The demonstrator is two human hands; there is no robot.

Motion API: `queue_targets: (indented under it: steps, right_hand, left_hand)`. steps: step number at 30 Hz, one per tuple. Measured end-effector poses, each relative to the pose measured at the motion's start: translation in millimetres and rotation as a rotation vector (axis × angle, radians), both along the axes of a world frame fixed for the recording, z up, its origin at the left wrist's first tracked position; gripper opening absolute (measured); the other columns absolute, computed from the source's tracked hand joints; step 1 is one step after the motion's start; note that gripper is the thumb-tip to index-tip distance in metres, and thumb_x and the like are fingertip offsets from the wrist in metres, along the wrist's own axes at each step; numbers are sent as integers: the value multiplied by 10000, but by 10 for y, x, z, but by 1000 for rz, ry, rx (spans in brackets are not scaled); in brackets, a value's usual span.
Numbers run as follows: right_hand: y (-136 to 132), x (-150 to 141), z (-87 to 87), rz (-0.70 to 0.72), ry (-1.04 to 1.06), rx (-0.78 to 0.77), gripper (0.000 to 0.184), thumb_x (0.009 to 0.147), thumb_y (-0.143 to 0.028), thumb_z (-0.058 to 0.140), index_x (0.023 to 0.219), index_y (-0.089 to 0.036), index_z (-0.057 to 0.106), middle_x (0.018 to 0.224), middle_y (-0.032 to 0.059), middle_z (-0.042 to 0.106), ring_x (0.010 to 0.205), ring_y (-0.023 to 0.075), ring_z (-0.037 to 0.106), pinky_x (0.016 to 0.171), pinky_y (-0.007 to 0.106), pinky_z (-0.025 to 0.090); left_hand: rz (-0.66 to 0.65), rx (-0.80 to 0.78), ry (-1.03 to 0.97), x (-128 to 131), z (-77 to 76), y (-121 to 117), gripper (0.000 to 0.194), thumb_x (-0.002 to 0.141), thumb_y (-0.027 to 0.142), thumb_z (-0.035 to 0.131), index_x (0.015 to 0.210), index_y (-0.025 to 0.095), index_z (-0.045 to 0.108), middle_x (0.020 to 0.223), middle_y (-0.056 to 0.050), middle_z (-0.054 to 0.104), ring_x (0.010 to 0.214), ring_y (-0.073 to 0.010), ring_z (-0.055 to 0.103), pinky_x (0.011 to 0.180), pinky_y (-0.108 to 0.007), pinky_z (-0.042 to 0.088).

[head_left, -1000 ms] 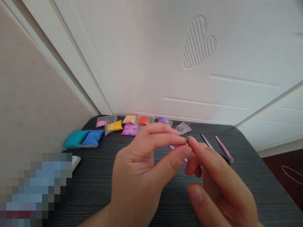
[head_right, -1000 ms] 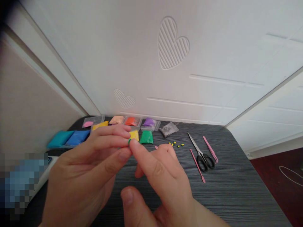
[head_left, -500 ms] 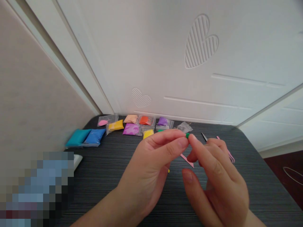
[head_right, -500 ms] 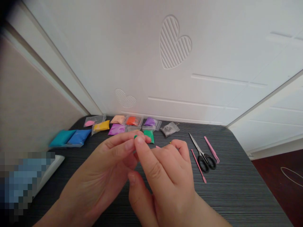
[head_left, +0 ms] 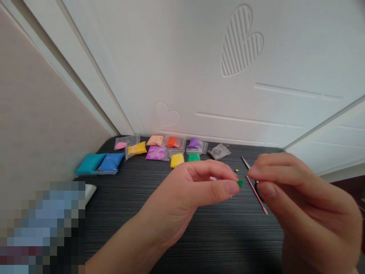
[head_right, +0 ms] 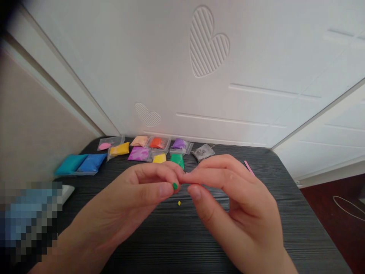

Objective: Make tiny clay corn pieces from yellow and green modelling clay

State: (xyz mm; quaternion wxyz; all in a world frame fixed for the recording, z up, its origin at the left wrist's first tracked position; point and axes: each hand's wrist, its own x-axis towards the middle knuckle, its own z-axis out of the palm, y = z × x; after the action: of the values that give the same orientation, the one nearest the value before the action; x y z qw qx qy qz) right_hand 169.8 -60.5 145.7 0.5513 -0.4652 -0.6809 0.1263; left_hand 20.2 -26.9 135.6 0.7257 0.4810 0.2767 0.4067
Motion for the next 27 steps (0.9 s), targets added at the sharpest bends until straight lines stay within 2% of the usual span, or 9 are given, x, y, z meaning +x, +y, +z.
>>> queue_targets:
  steps: [6,12,18,27]
  right_hand:
    - [5,132,36,60,-102,-71,150,698,-135,605,811,-231,628,854,28,582,843,184,533,691,309,429]
    - [30,166,22,72,-226,-101,197,683,-167,620,859,-257,628,949,31,567,903,197,522,740,335,428]
    - [65,166,7,100,-256,-128,177,690,-149,612,831,-254,626,948,18,570,897,180,530,754,322,435]
    - [90,84,-2,130,-121,-139,118,709,-124,589,790,-210,589,846,20,585,834,166,548,692,288,463]
  left_hand:
    - [145,284,261,4,-15,18,68,705,240,618,727,190,659,853,-28,623,835,-168,569,759,-299,456]
    - [233,521,454,-28,23,12,69,707,196,609,749,211,663,896,-12,628,886,-160,559,823,-277,427]
    - [248,574,500,-41,24,-17,86,723,196,594,776,219,657,944,-10,615,911,-159,548,835,-280,425]
    - [320,630,540,-53,6,-11,122,713,221,617,823,264,647,933,19,617,965,-162,525,864,-286,418]
